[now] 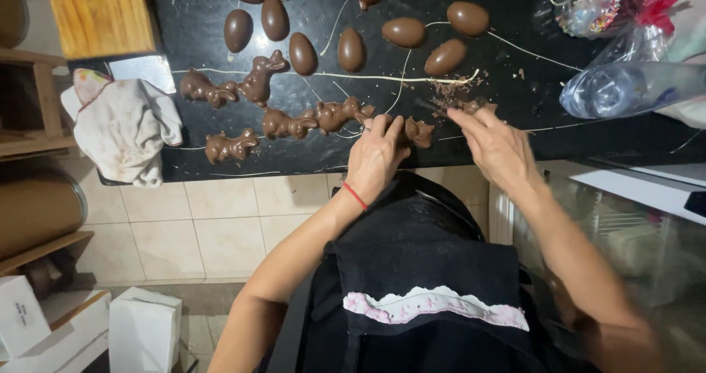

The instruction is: The person uses a small knife to trim excess chocolate from the base of chocolate bunnies arranged on a black countertop. They pick up each bunny, scrape the bottom to remove imperfections, and place it back down, repeating the process for multiple items.

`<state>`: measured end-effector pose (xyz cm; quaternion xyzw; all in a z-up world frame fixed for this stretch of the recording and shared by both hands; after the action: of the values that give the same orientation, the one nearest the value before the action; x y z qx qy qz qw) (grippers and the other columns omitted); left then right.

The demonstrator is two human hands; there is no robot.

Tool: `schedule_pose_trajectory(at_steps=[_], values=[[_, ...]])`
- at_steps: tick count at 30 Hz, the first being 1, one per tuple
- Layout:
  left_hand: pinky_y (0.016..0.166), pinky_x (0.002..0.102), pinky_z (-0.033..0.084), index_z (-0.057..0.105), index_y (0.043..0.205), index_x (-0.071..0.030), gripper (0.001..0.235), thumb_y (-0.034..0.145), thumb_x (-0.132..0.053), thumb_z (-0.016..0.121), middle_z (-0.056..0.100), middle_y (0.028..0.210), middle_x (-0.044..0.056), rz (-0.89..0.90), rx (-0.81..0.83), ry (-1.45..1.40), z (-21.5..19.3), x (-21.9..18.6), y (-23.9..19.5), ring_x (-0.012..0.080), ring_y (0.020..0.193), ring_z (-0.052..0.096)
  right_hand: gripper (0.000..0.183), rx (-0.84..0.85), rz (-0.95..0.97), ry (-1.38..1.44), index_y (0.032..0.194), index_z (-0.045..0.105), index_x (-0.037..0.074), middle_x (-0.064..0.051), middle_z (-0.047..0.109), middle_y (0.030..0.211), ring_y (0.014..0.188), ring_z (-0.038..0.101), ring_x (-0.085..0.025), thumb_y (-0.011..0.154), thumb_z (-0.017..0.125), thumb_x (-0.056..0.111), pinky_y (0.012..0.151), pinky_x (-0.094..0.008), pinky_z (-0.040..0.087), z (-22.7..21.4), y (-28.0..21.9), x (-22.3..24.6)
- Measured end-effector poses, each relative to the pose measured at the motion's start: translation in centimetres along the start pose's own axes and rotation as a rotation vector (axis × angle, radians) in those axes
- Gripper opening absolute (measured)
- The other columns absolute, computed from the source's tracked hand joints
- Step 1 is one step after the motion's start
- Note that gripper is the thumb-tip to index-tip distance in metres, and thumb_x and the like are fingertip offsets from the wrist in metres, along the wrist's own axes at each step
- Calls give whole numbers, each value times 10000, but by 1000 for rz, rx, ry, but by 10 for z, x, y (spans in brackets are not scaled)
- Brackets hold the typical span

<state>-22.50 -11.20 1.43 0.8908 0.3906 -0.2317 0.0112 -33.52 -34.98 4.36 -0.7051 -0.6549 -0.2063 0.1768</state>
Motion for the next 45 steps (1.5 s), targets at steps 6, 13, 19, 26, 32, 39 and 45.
schedule_pose_trajectory(at_steps=[6,13,19,26,32,39,45], values=[[845,465,708,616,1500,-69,715,874,-256,906,574,1460,167,125,-143,-25,4,8,-12,409,1332,630,371,224,-40,-364,1409,718,405,-2,644,1107,996,761,-293,1105,582,241,883,-440,662,-19,1,-6],[704,437,695,659,1438,-160,581,914,-290,873,621,1410,126,256,-373,43,0,24,-35,374,1243,677,377,268,-121,-470,1380,726,436,12,636,1112,1001,761,-268,1045,655,279,905,-426,667,-22,13,-19],[727,386,670,684,1410,-245,508,944,-387,828,650,1358,53,245,-464,146,17,35,-35,295,1113,700,346,327,-168,-509,1341,705,475,33,616,1125,1015,764,-240,1083,570,290,897,-405,674,-22,24,-16],[710,419,656,705,1362,-196,472,929,-293,864,669,1308,83,267,-478,59,6,33,-34,320,1070,715,371,394,-131,-488,1357,705,468,9,634,1144,1011,774,-292,1104,527,263,870,-448,683,-29,30,-5],[737,404,650,701,1366,-197,423,979,-319,822,669,1312,79,272,-502,49,10,34,-35,314,1086,716,414,435,-63,-457,1417,676,474,27,676,1232,1026,797,-317,1095,524,264,899,-491,690,-34,33,2],[742,390,645,699,1374,-217,411,991,-318,806,663,1339,65,257,-501,82,8,34,-37,295,1097,714,434,397,-20,-503,1476,654,453,-3,691,1132,955,810,-314,1151,452,248,857,-478,693,-36,30,15],[735,442,648,677,1417,-178,474,981,-305,814,655,1363,100,257,-498,18,9,39,-39,336,1079,722,593,426,21,-475,1605,555,525,-12,727,1101,880,824,-333,1137,405,193,835,-529,686,-29,31,36]])
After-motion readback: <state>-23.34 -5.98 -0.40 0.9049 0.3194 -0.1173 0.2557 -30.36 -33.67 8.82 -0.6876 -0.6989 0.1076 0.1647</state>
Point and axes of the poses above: each hand's wrist, its own y-axis towards the middle knuckle, its own z-axis out of the palm, x = y × z, the point moved 2 cm from there along y, towards the middle knuckle
